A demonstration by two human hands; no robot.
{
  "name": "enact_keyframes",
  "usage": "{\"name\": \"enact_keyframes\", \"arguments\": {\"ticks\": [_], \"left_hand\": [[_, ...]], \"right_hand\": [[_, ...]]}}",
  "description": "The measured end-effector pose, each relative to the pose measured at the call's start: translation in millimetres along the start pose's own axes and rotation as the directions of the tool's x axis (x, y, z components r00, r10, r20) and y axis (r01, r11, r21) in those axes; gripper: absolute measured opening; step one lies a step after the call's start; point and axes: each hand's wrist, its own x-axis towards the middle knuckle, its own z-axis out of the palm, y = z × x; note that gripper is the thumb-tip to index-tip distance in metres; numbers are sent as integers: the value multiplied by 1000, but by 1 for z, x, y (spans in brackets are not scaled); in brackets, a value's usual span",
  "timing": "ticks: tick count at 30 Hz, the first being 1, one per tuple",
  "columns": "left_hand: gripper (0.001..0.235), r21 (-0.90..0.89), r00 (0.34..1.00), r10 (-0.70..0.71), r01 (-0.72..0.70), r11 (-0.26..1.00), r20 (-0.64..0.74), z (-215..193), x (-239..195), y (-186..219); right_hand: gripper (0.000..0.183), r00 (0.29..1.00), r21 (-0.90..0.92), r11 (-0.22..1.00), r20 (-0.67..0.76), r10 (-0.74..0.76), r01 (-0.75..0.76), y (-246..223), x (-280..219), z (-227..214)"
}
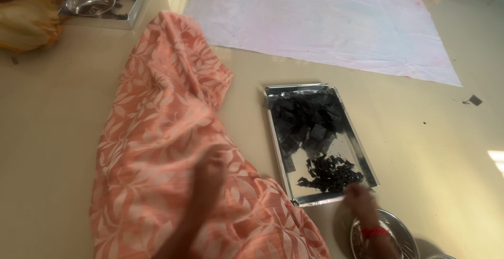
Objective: Folding small black mesh fabric pieces and organizing them on a metal tray.
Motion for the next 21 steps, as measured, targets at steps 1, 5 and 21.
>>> {"name": "enact_keyframes", "arguments": {"ticks": [1,5,21], "left_hand": [[27,-153,977,-164,183,971,133,28,3,5],[34,-163,804,-420,522,837,420,174,-12,-87],[58,163,566,-480,519,839,671,238,-10,-117]], "right_hand": [[26,956,-245,960,-219,-193,138,-32,-5,-20],[29,807,-399,864,-373,-459,307,-43,60,-54],[29,927,-317,938,-290,-239,143,-84,89,-19]]}}
